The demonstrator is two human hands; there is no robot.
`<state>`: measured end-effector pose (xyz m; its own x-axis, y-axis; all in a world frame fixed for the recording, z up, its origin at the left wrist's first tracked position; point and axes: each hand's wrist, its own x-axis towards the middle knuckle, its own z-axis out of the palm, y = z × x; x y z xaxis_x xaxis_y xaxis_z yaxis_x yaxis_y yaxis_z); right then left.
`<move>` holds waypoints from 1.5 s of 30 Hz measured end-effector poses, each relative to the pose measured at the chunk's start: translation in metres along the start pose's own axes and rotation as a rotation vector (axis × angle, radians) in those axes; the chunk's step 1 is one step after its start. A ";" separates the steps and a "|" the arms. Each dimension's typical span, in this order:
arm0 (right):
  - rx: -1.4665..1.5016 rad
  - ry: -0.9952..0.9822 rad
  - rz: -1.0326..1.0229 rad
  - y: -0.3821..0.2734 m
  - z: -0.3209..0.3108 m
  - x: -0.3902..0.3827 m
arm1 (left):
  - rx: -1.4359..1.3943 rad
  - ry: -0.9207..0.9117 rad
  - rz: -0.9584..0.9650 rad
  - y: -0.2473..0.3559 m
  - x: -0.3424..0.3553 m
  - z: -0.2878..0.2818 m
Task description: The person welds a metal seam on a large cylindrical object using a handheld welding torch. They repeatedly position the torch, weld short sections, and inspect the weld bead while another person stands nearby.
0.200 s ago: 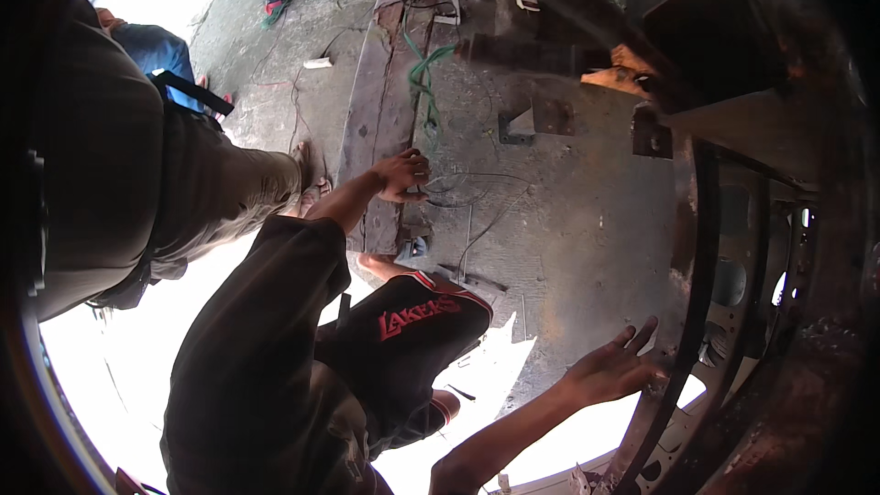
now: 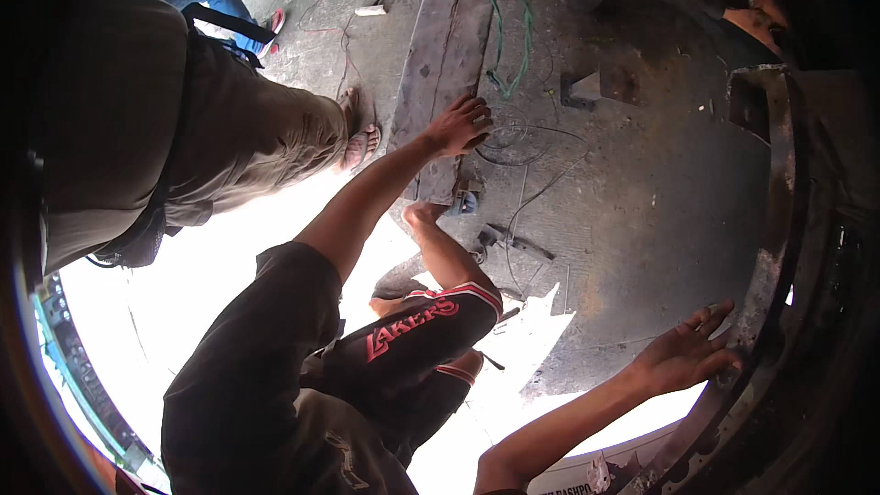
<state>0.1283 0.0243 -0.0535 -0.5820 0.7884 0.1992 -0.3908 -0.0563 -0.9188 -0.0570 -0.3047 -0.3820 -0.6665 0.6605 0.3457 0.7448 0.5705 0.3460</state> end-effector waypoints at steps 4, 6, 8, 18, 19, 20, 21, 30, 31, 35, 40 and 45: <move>0.161 -0.255 0.246 0.004 -0.030 0.021 | -0.307 0.258 -0.373 0.105 -0.089 -0.022; 0.418 -0.634 0.431 0.007 -0.048 0.033 | -0.525 0.123 -0.511 0.154 -0.168 -0.047; 0.401 -0.551 0.427 0.010 -0.061 0.047 | -0.817 0.101 -0.804 0.183 -0.253 -0.072; -0.522 -0.237 -0.058 0.031 -0.064 0.029 | -0.600 -0.247 -1.664 0.210 -0.484 -0.142; -0.576 -0.244 -0.077 0.038 -0.060 0.017 | -0.637 -0.254 -1.683 0.210 -0.477 -0.142; -0.622 -0.245 -0.105 0.046 -0.054 0.007 | -0.688 -0.123 -1.599 0.210 -0.462 -0.143; -0.665 -0.241 -0.137 0.054 -0.047 -0.004 | -0.654 -0.135 -1.539 0.204 -0.441 -0.144; -1.118 -0.510 -0.128 0.101 0.047 -0.183 | -1.038 1.334 -0.933 0.168 -0.210 -0.317; -1.221 -0.667 -0.349 0.091 0.063 -0.196 | -1.079 1.382 -0.673 0.163 -0.195 -0.334; -0.520 -1.169 -0.279 0.044 0.137 -0.228 | -0.862 1.132 -0.574 0.142 -0.169 -0.369; 0.036 -1.473 -0.029 0.026 0.215 -0.231 | -0.786 1.057 -0.589 0.130 -0.171 -0.374; 0.026 -1.186 0.153 0.054 0.217 -0.257 | -0.698 1.008 -0.724 0.124 -0.189 -0.366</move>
<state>0.1017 -0.3146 -0.0804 -0.9137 -0.2832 0.2914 -0.2666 -0.1235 -0.9559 0.1500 -0.5373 -0.0851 -0.8449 -0.4616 0.2703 0.2650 0.0779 0.9611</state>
